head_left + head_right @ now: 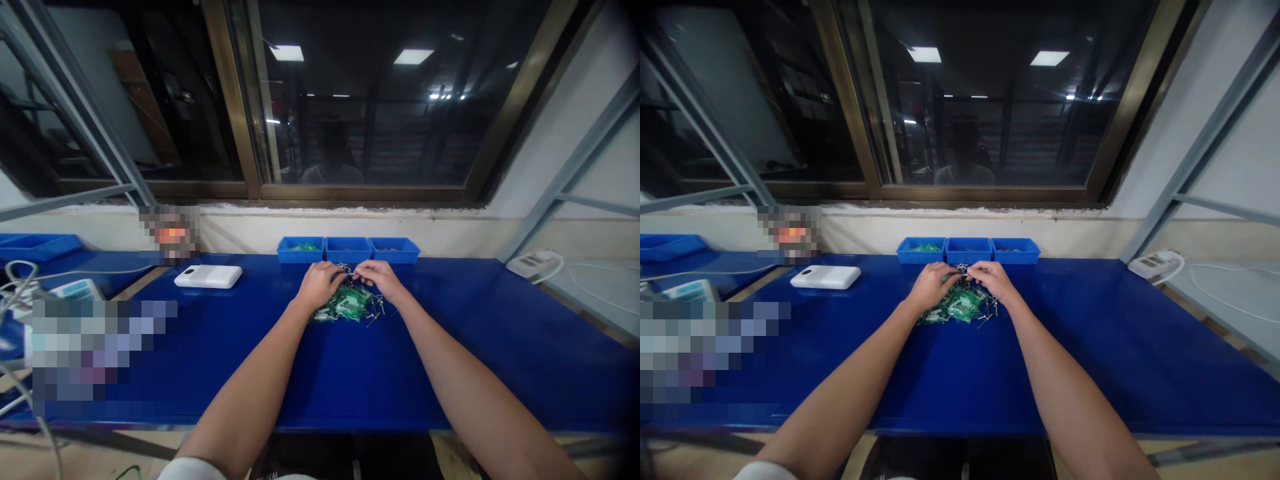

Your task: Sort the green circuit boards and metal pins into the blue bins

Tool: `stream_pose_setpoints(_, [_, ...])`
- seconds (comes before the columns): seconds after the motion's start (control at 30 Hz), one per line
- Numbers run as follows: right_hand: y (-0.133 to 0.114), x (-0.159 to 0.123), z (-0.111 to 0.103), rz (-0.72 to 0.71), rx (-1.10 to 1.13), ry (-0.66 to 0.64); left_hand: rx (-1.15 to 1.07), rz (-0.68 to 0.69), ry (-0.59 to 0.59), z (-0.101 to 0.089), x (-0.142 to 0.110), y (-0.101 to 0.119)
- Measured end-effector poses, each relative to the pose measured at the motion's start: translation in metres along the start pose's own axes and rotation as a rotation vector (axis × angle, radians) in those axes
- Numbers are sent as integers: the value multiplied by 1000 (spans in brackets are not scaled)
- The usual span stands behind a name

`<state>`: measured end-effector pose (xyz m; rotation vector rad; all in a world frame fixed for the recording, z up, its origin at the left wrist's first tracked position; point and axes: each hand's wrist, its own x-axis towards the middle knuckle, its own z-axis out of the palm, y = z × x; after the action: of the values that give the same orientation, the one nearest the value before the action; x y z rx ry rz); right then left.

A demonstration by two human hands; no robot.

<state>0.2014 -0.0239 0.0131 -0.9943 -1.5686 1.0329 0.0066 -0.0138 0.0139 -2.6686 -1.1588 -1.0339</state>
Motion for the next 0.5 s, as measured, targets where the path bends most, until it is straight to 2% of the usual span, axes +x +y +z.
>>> stream_pose_setpoints(0.17, [9, 5, -11, -14, -9, 162, 6, -101, 88, 1, -1, -10])
stream_pose_setpoints(0.3, [15, 8, -24, -13, -37, 336, 77, -308, 145, 0, -2, -24])
stream_pose_setpoints(0.4, [20, 12, -34, 21, -5, 467, 142, -481, 132, -2, -3, -31])
stream_pose_setpoints(0.5, [27, 16, -44, 72, 17, 551, 159, -577, 97, -2, -3, -34])
